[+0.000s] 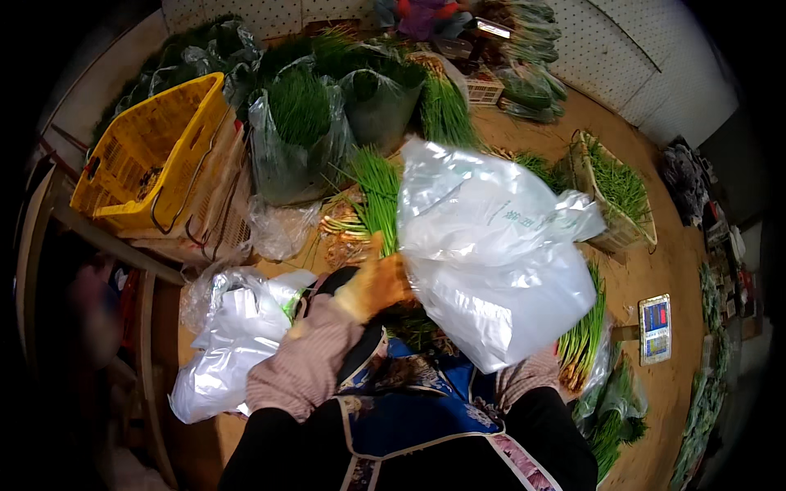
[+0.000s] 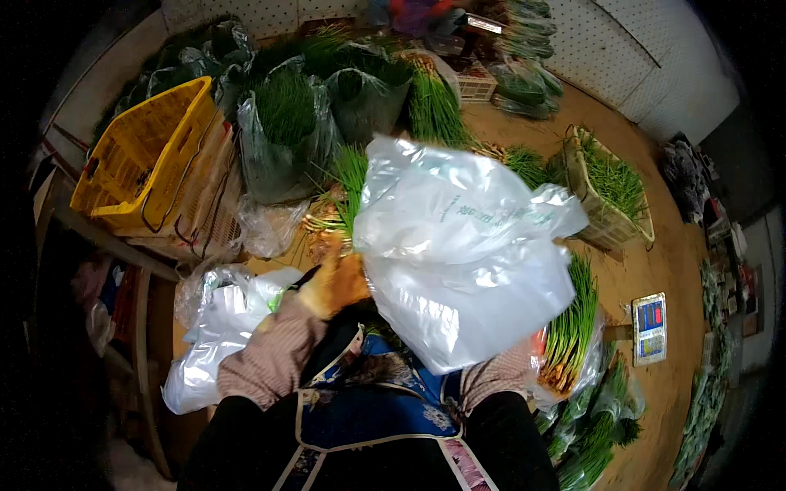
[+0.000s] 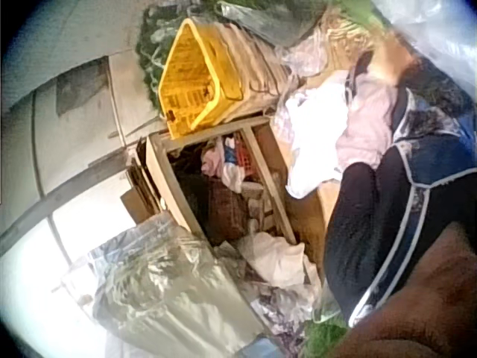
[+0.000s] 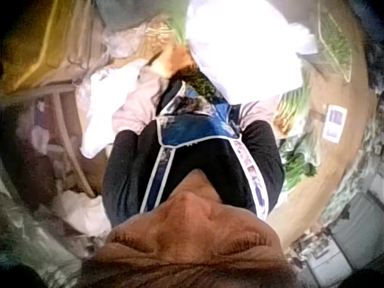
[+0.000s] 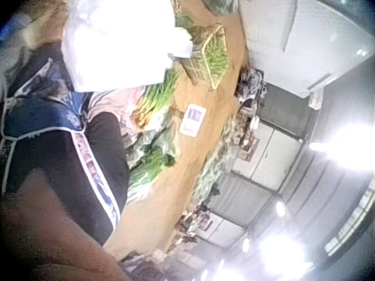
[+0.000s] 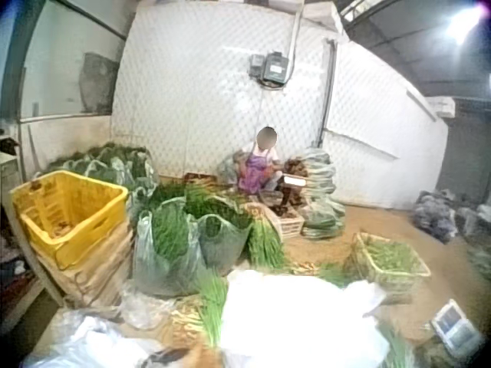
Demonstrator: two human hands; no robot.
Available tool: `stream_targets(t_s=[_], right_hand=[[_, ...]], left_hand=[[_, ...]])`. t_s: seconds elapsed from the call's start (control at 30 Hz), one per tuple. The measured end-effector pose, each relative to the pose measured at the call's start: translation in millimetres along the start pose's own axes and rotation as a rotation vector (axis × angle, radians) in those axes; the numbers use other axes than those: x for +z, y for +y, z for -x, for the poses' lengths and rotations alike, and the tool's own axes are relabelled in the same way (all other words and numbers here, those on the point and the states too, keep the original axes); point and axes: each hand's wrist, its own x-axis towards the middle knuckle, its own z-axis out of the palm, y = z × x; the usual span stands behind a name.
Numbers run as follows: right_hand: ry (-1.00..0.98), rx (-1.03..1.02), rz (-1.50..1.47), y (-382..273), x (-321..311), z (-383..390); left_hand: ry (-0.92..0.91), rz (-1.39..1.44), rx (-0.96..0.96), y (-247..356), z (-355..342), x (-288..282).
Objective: The person sits on the floor and sorts green onions by hand, removing roots and bundling them into plastic bags. The person repeatedly picks up bunches, trims the ends, and places them into clear plastic packaging.
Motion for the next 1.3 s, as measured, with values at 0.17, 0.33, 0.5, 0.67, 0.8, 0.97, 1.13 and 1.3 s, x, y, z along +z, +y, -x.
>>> stream_targets(t_s=[0.17,0.33,0.5,0.67,0.8,0.97,1.13,1.3], right_hand=[[0.016,0.105,0.032,46,37,11],[0.281,0.134,-0.292,72,-10,18],[0.845,-0.466,-0.564,-74,-77,46],[0.088,-0.720,-0.126,-232,-45,104],[-0.226,-0.514,-0.450,-217,-14,93],[-0.299,-0.356,-0.567,-206,-9,88],[-0.262,-0.416,-0.581,-196,-6,88],[-0.814,-0.384,-0.131,-222,-36,131]], left_hand=[[0.100,-0.017,0.189,-32,-43,-105],[0.365,-0.355,0.283,22,-14,-36],[0.555,-0.436,0.205,16,-42,-31],[0.328,-0.567,0.150,13,-65,-19],[0.044,-0.015,0.150,21,-56,13],[0.019,0.139,0.195,9,-61,-18],[-0.028,0.178,0.206,8,-63,-13],[-0.176,-1.591,0.775,19,-13,-34]])
